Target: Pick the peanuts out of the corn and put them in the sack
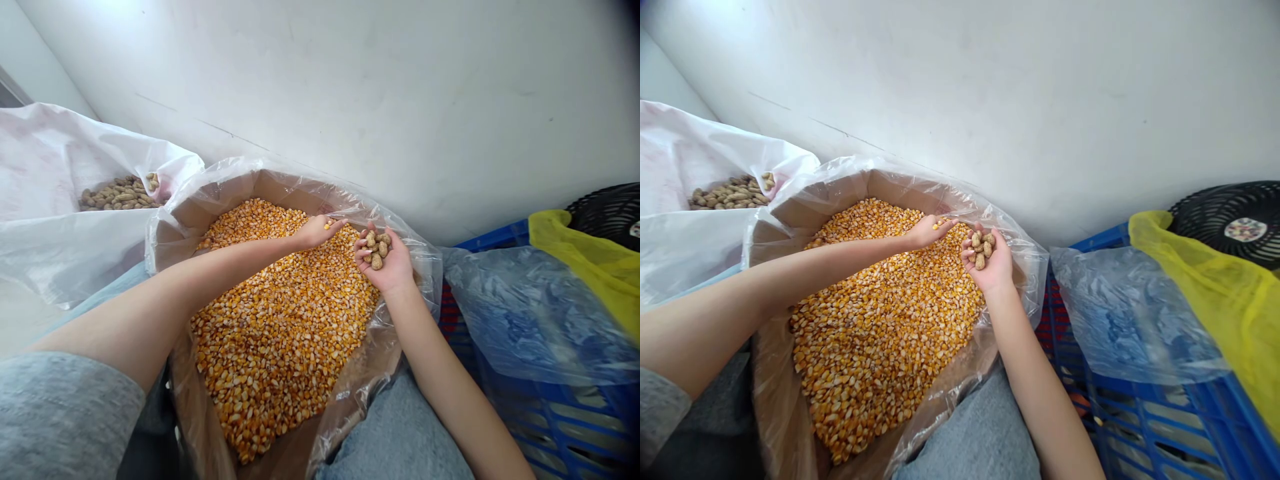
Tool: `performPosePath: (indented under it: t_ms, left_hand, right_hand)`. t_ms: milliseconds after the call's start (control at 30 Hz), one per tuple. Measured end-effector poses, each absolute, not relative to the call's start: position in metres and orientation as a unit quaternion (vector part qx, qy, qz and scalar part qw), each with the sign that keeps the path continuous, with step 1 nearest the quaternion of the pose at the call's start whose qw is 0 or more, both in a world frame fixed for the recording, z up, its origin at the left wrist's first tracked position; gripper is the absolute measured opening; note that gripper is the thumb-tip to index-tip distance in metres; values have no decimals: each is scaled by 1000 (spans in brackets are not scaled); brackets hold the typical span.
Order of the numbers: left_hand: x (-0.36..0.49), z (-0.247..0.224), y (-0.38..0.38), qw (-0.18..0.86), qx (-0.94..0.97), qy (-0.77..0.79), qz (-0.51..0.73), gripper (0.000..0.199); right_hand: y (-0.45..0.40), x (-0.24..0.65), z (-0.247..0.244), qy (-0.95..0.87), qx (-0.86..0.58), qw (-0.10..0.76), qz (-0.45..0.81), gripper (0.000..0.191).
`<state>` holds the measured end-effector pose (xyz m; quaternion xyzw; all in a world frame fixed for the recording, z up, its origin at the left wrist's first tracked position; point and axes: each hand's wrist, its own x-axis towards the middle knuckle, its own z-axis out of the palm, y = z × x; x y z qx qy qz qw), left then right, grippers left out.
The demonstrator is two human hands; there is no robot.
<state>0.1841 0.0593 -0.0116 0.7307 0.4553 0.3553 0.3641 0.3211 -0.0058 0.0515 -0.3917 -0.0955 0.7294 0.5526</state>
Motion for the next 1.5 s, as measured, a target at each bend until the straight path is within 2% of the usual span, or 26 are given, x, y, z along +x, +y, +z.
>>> performPosePath:
  t_ms: [133, 333, 567, 767, 967, 1200, 1400, 1500]
  left_hand:
    - [183, -5, 57, 395, 719, 434, 373, 51]
    - [186, -6, 56, 385, 696, 475, 376, 52]
    - [187, -1, 54, 424, 701, 422, 388, 51]
    - [189, -6, 56, 416, 686, 458, 383, 50]
    - [189, -4, 55, 448, 713, 396, 368, 50]
    - [190, -4, 55, 389, 704, 446, 391, 50]
    - [190, 1, 54, 463, 724, 364, 359, 54]
    - [191, 2, 53, 441, 727, 374, 369, 55]
  right_hand:
    - [-6, 321, 51, -95, -391, 553, 729, 22]
    - [-5, 321, 51, -92, -392, 553, 729, 23]
    - [-6, 321, 52, -93, -393, 551, 730, 23]
    - [-5, 322, 51, -92, -393, 553, 729, 23]
    - [-6, 322, 50, -100, -393, 553, 728, 22]
    - [-6, 322, 50, -104, -389, 551, 731, 22]
    - [-6, 321, 51, -105, -400, 553, 724, 23]
    - [-6, 321, 51, -106, -403, 553, 721, 23]
